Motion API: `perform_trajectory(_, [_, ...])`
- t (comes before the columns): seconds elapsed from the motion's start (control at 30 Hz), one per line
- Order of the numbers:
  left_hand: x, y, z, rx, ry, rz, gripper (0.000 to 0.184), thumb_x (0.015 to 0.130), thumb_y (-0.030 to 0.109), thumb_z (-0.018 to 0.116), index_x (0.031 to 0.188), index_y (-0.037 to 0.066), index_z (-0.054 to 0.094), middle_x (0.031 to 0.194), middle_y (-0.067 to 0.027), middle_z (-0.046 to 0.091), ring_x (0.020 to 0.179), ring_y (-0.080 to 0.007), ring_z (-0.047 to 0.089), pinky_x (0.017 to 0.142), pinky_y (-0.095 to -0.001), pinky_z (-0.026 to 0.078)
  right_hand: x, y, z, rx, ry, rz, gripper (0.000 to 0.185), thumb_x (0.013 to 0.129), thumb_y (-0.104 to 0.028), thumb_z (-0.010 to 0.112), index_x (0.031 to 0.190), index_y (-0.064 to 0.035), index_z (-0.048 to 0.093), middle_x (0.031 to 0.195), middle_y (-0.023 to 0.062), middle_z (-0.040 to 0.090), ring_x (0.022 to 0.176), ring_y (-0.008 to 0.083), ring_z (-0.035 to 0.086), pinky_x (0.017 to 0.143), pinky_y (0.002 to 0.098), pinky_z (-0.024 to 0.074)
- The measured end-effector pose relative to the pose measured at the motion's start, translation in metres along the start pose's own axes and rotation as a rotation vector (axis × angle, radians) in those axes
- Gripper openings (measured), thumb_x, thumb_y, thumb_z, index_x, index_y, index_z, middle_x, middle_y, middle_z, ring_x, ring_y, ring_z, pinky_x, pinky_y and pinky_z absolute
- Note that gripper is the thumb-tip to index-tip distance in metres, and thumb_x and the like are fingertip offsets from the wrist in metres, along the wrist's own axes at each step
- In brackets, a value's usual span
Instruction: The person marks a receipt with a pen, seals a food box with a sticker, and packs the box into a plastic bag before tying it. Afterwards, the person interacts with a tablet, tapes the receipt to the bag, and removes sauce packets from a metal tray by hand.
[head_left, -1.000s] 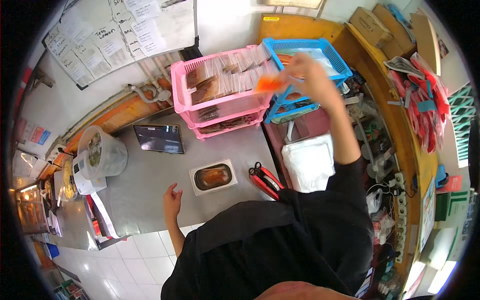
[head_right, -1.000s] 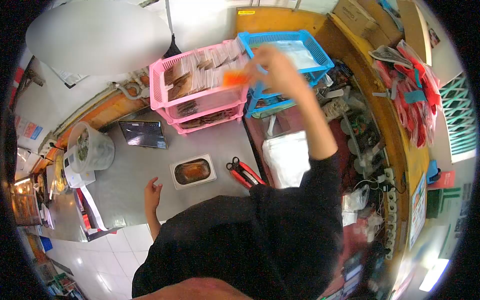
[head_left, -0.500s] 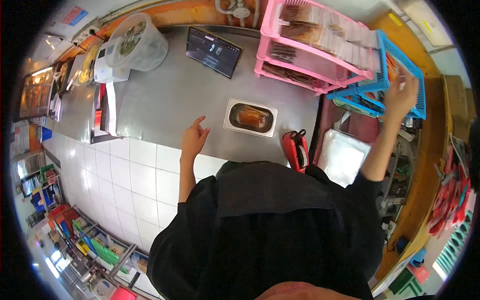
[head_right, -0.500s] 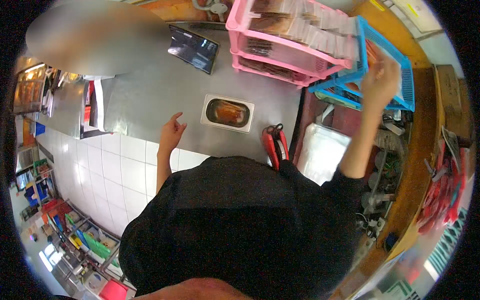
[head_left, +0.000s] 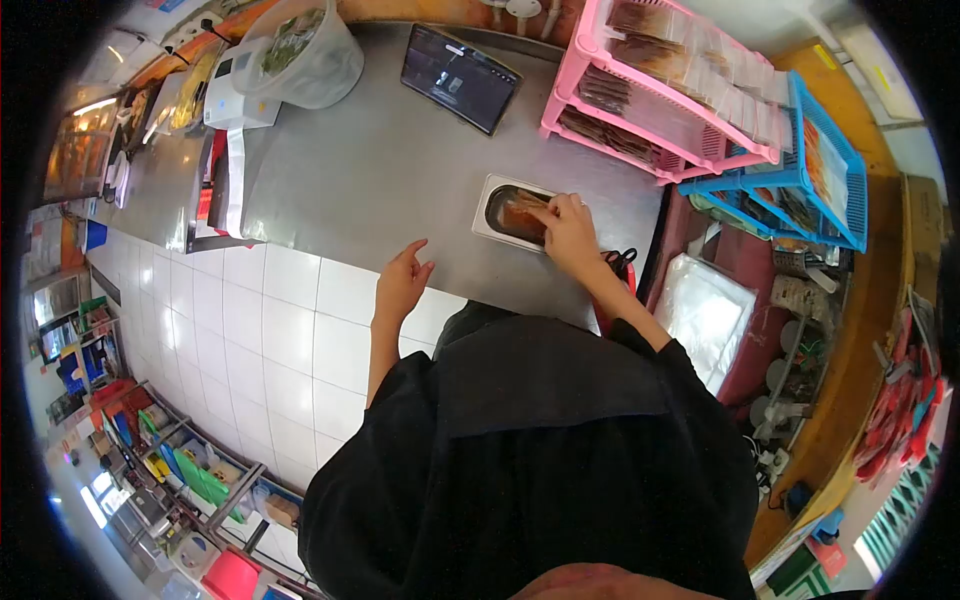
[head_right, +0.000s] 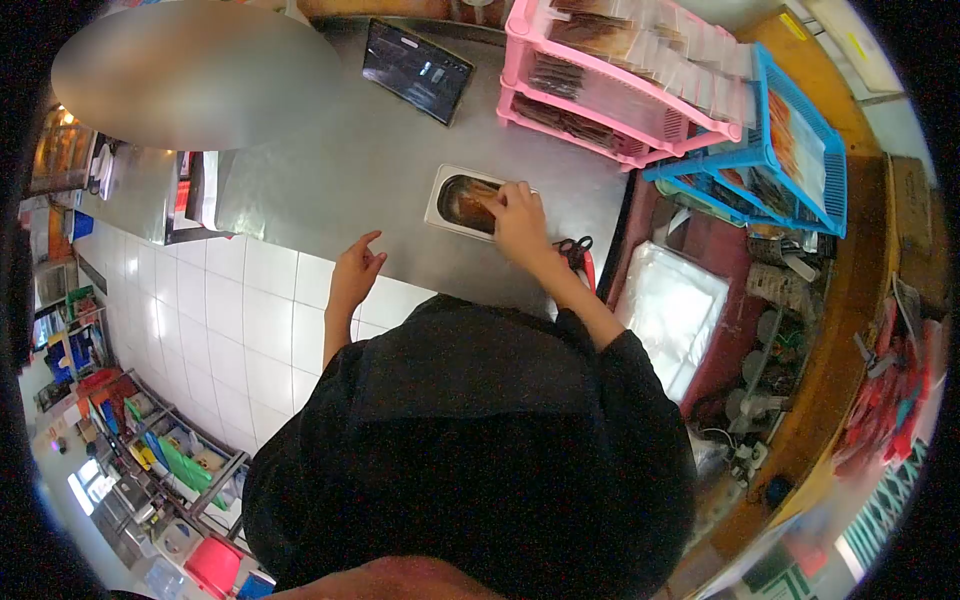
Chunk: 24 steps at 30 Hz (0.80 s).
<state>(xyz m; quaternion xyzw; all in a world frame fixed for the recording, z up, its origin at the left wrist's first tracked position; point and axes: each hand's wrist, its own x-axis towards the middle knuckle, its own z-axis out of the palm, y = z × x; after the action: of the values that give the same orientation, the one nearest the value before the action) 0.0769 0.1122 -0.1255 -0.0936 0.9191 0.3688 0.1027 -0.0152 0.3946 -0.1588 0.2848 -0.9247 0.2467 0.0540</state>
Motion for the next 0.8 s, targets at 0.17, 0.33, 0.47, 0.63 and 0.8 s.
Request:
perform_trajectory(0.17, [-0.008,-0.016,-0.002,0.019,-0.005,-0.020,0.038,0.078,0.017,0.062,0.116,0.012,0.054,0.066,-0.0089,0.055,0.060,-0.0238,0.054,0.057,-0.0352,0.043,0.003,0.009,-0.003,0.057,0.086,0.174,0.035,0.060,-0.001,0.059,0.093,-0.0126,0.065,0.089,0.0074,0.048,0.088,0.0265,0.046,0.071,0.0387,0.0395])
perform_trajectory(0.33, [-0.011,-0.020,-0.005,0.010,-0.018,-0.032,0.038,0.079,0.017,0.061,0.115,0.012,0.054,0.065,-0.0088,0.055,0.059,-0.0236,0.054,0.057,-0.0350,0.043,0.003,0.011,-0.001,0.043,0.049,0.169,0.035,0.060,-0.002,0.059,0.092,-0.0129,0.065,0.089,0.0081,0.047,0.088,0.0272,0.046,0.071,0.0390,0.0397])
perform_trajectory(0.47, [-0.011,-0.021,-0.007,-0.011,-0.026,-0.017,0.038,0.079,0.018,0.061,0.115,0.012,0.054,0.064,-0.0086,0.054,0.059,-0.0232,0.054,0.056,-0.0350,0.043,0.000,0.007,0.001,0.016,-0.005,0.159,0.030,0.061,-0.011,0.065,0.092,-0.0136,0.065,0.090,0.0080,0.047,0.090,0.0263,0.045,0.071,0.0383,0.0384])
perform_trajectory(0.63, [-0.008,-0.022,-0.007,0.014,-0.028,0.002,0.038,0.078,0.018,0.061,0.116,0.012,0.054,0.063,-0.0080,0.053,0.058,-0.0230,0.053,0.055,-0.0352,0.043,0.005,-0.009,-0.002,-0.061,0.048,0.249,0.032,0.062,-0.026,0.072,0.090,-0.0111,0.064,0.093,0.0074,0.047,0.093,0.0251,0.043,0.073,0.0386,0.0358])
perform_trajectory(0.8, [-0.006,-0.022,-0.010,0.023,-0.035,0.006,0.039,0.078,0.018,0.061,0.116,0.012,0.054,0.063,-0.0079,0.053,0.058,-0.0231,0.053,0.055,-0.0351,0.043,0.011,-0.010,0.007,-0.162,-0.004,0.302,0.033,0.062,-0.030,0.073,0.086,-0.0094,0.064,0.096,0.0069,0.046,0.095,0.0248,0.041,0.074,0.0398,0.0341])
